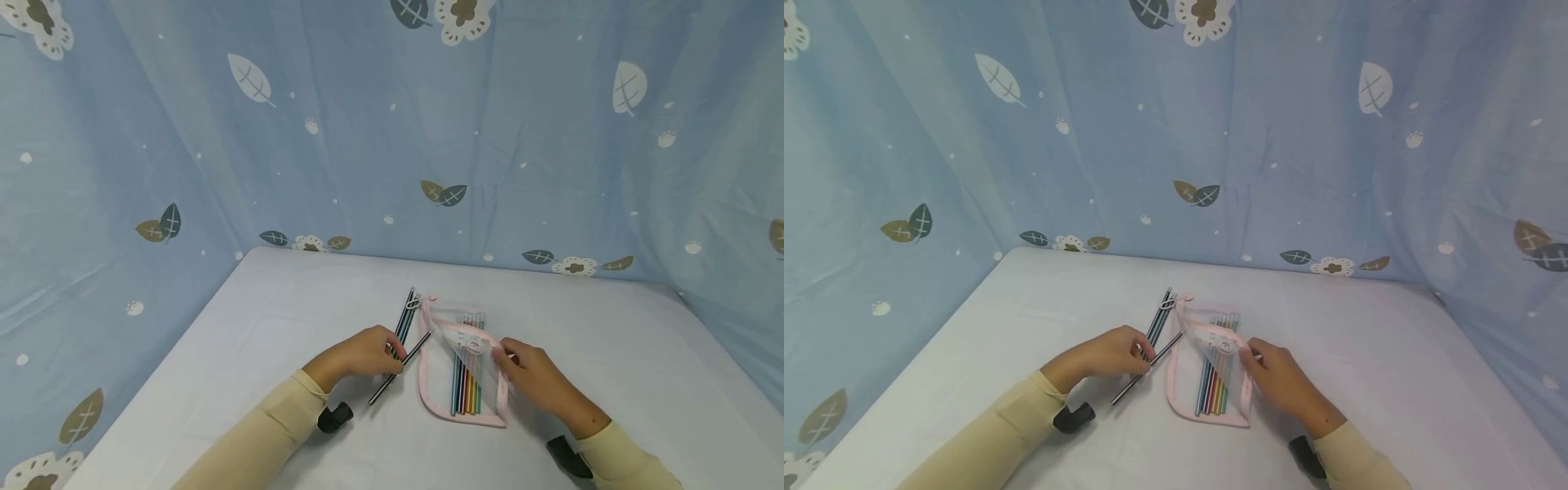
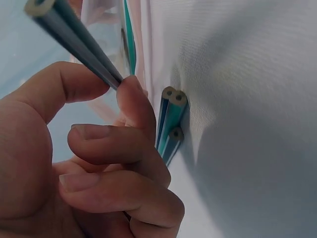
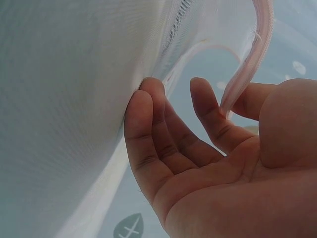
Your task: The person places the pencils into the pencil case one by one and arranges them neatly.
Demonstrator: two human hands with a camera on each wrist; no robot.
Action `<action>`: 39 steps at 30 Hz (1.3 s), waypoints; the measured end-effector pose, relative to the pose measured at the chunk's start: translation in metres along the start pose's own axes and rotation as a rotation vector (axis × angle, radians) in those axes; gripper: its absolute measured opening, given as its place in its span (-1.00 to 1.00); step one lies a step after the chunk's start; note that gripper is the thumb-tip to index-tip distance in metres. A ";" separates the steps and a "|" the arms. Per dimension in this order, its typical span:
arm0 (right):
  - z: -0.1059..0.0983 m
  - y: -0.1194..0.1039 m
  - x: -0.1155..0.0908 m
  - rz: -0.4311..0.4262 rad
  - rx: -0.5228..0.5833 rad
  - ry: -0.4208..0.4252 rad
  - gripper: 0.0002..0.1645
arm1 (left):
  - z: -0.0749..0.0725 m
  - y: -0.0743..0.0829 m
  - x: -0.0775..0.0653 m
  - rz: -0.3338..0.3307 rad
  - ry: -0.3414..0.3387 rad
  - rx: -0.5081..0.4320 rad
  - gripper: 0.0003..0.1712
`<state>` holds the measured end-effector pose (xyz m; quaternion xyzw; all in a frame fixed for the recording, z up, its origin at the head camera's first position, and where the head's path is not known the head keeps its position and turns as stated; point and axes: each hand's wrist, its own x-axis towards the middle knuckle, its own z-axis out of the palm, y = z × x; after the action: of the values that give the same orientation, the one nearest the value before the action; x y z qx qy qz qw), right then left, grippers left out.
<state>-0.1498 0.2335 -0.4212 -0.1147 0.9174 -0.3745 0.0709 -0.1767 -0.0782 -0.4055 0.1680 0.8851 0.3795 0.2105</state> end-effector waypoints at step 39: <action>-0.002 -0.002 0.001 0.005 -0.006 0.012 -0.69 | 0.032 0.029 0.037 0.007 0.110 -0.071 -0.81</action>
<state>-0.1504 0.2330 -0.4185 -0.1104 0.9193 -0.3720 0.0659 -0.1878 -0.0231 -0.4128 0.1424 0.8808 0.4200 0.1659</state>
